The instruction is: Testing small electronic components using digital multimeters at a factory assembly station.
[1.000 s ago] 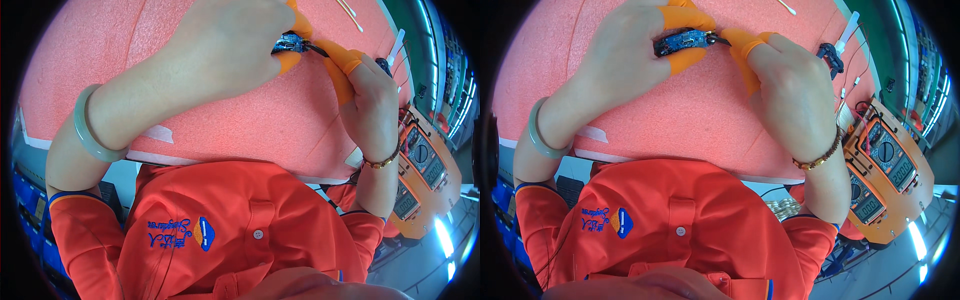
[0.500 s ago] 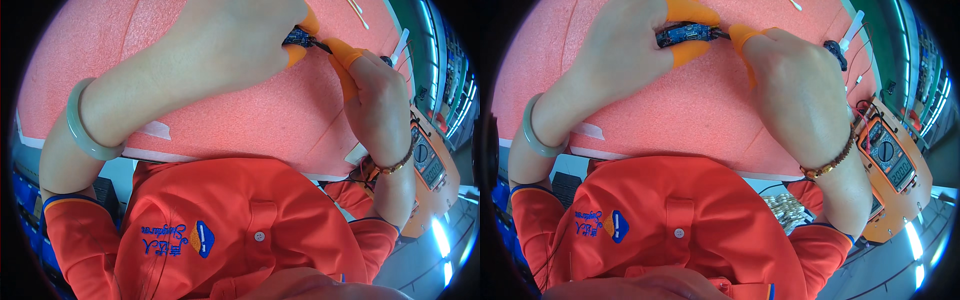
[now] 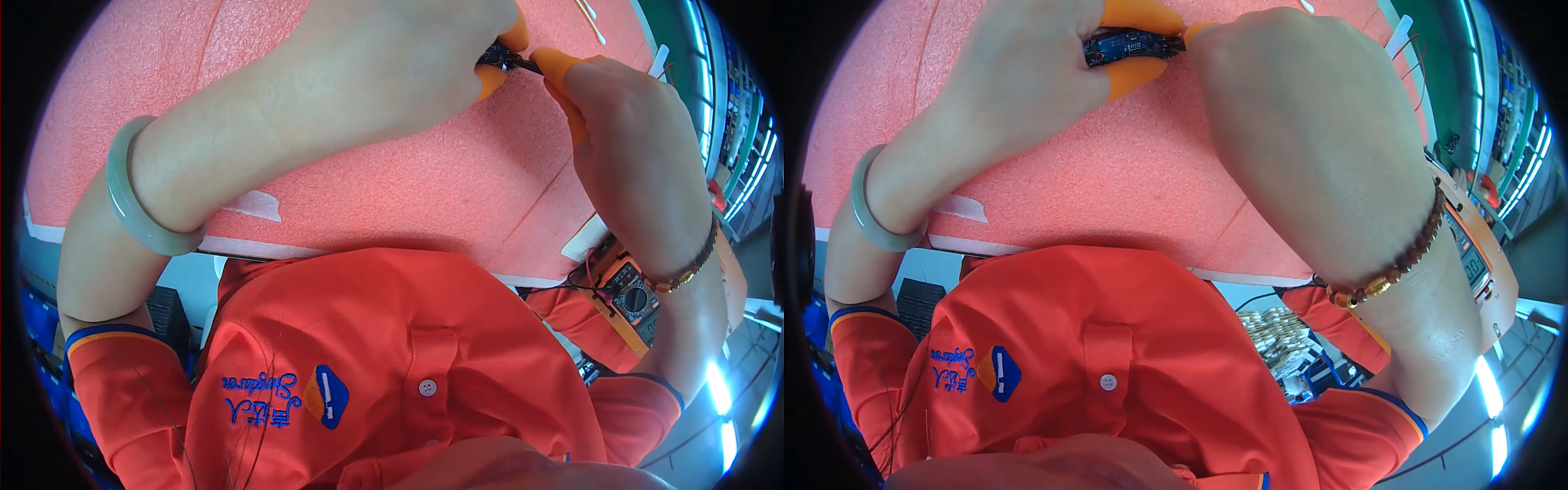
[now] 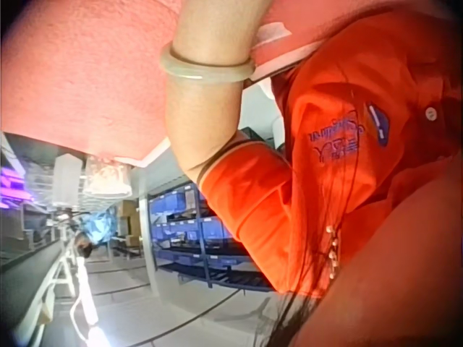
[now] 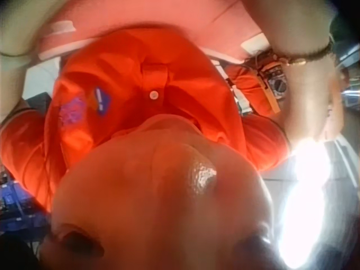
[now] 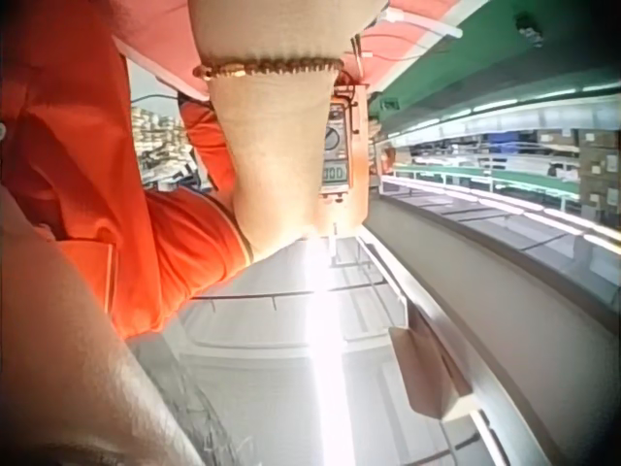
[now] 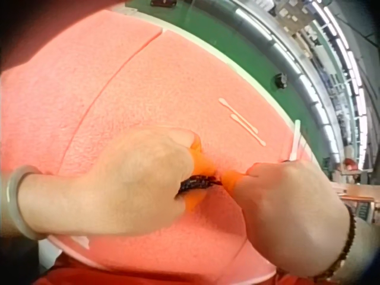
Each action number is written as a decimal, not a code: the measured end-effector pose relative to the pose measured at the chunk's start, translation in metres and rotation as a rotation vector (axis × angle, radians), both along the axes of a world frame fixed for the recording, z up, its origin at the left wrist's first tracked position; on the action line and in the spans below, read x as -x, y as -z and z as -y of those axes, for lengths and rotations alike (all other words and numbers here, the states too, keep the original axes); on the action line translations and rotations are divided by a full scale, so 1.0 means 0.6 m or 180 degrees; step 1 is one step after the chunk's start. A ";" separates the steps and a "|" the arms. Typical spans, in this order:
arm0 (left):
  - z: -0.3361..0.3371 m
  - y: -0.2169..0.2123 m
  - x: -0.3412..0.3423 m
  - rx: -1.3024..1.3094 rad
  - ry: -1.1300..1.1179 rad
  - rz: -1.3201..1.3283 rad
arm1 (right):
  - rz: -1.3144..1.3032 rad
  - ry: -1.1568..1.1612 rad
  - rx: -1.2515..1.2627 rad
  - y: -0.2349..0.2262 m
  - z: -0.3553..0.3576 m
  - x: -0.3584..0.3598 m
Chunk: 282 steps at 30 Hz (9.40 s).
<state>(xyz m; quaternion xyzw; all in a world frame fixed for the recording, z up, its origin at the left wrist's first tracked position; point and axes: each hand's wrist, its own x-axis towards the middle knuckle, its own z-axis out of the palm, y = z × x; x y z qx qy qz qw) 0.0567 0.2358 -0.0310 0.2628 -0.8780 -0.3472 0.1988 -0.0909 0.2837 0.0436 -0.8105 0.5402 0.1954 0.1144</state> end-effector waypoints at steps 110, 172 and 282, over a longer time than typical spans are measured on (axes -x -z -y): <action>0.054 -0.013 0.046 -0.0398 0.0541 -0.0244 | 0.3374 0.0684 0.2142 0.115 -0.013 0.052; 0.046 -0.039 0.050 -0.0871 0.0224 -0.0221 | 0.1143 0.0826 0.1503 0.075 -0.002 0.045; 0.216 -0.094 0.037 0.1562 -0.0765 -0.0341 | 0.6537 0.4870 0.4049 0.139 0.070 0.374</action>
